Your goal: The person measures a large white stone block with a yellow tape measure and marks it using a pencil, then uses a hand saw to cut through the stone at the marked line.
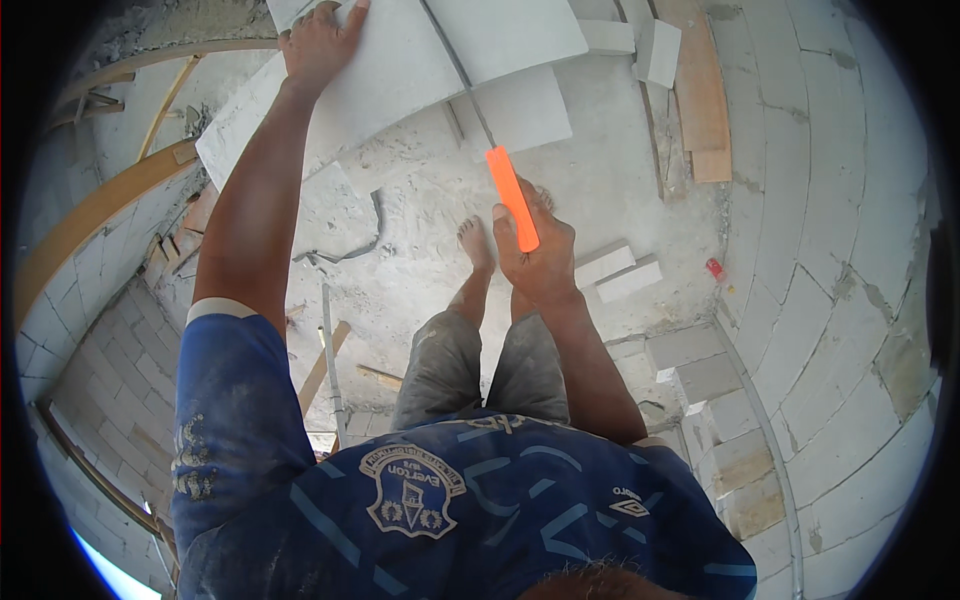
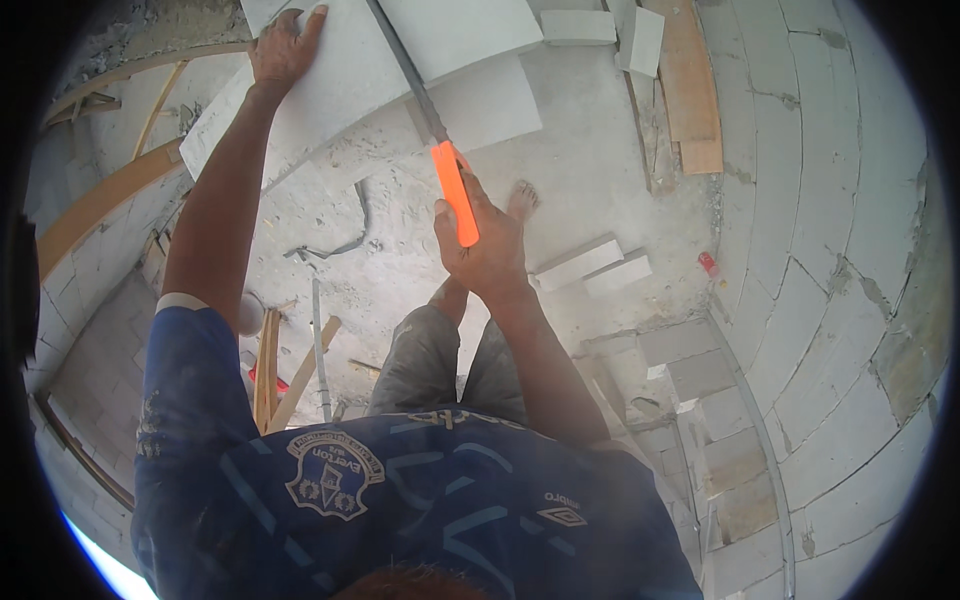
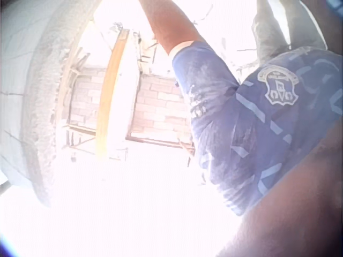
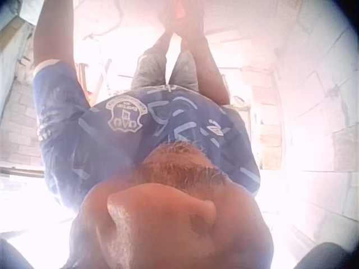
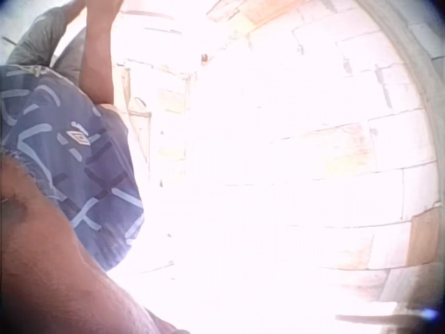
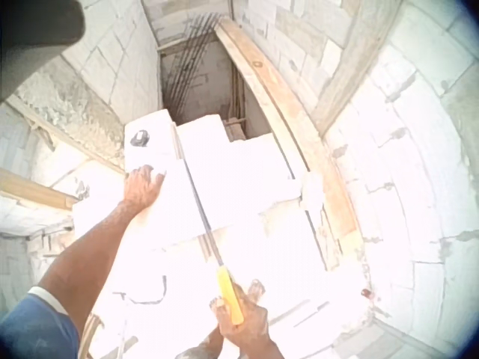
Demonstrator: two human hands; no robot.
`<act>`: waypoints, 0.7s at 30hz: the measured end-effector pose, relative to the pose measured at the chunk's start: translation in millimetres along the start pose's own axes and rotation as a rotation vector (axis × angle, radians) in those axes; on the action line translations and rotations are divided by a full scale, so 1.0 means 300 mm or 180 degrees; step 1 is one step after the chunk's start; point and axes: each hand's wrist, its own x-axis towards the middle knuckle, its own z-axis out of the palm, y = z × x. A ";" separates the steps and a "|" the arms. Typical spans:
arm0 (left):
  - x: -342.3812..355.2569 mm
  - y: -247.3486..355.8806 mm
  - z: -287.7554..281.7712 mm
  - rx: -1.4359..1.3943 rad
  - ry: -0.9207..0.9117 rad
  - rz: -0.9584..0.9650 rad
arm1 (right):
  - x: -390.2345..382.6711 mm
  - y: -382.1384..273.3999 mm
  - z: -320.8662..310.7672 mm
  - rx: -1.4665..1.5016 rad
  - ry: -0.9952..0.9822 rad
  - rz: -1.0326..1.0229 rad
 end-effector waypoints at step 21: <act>0.124 0.140 0.168 0.0224 0.0304 0.0616 | 0.002 0.016 -0.105 0.0600 -0.0507 0.0795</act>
